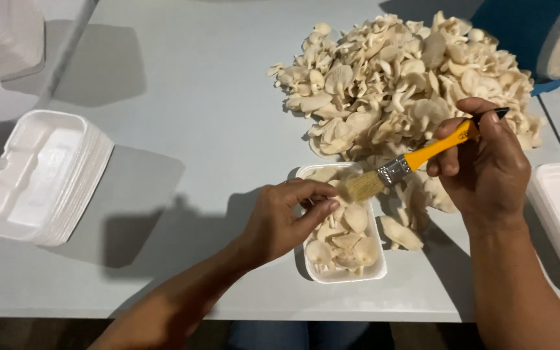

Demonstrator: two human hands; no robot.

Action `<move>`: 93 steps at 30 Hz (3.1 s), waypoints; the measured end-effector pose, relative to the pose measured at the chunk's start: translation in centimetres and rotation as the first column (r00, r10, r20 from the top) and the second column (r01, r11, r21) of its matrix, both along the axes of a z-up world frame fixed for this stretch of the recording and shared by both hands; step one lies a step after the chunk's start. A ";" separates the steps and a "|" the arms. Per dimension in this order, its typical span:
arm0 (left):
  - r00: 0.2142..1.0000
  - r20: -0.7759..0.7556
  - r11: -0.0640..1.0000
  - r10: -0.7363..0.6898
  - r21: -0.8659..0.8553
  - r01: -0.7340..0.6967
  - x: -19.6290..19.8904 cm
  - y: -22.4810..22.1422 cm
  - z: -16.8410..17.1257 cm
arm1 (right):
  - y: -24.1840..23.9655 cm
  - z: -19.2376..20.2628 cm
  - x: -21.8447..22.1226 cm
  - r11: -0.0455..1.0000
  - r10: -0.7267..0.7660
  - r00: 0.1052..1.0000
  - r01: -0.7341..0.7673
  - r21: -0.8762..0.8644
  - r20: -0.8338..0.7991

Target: Picking oyster mushrooms from a pile, cleaning them with a brush, and packing them into styrofoam trays.

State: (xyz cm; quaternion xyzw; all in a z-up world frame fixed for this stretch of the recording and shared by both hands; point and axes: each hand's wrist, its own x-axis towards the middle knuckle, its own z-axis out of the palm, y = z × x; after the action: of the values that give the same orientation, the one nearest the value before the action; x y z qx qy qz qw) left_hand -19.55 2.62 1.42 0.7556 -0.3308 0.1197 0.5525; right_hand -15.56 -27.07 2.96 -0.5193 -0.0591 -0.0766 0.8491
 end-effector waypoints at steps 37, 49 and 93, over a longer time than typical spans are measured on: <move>0.963 -0.137 0.960 -0.230 0.129 0.248 -0.1 0.7 0.7 | 0.3 2.5 -1.7 0.950 -0.179 0.981 0.193 -0.245 0.077; 0.967 -0.066 0.936 -0.247 0.242 0.256 0.4 1.4 0.6 | 0.1 2.3 -1.7 0.944 -0.170 0.984 0.179 -0.276 0.057; 0.932 -0.038 0.855 -0.359 0.386 0.346 -0.2 1.9 -0.6 | 2.1 1.1 -1.8 0.941 0.229 0.972 -0.237 -0.241 -0.061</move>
State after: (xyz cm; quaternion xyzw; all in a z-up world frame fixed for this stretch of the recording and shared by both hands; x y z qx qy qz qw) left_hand -19.72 4.55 0.84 0.7739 -0.4902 -0.0377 0.3993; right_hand -17.31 -24.94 4.02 -0.6114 -0.1157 0.0406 0.7817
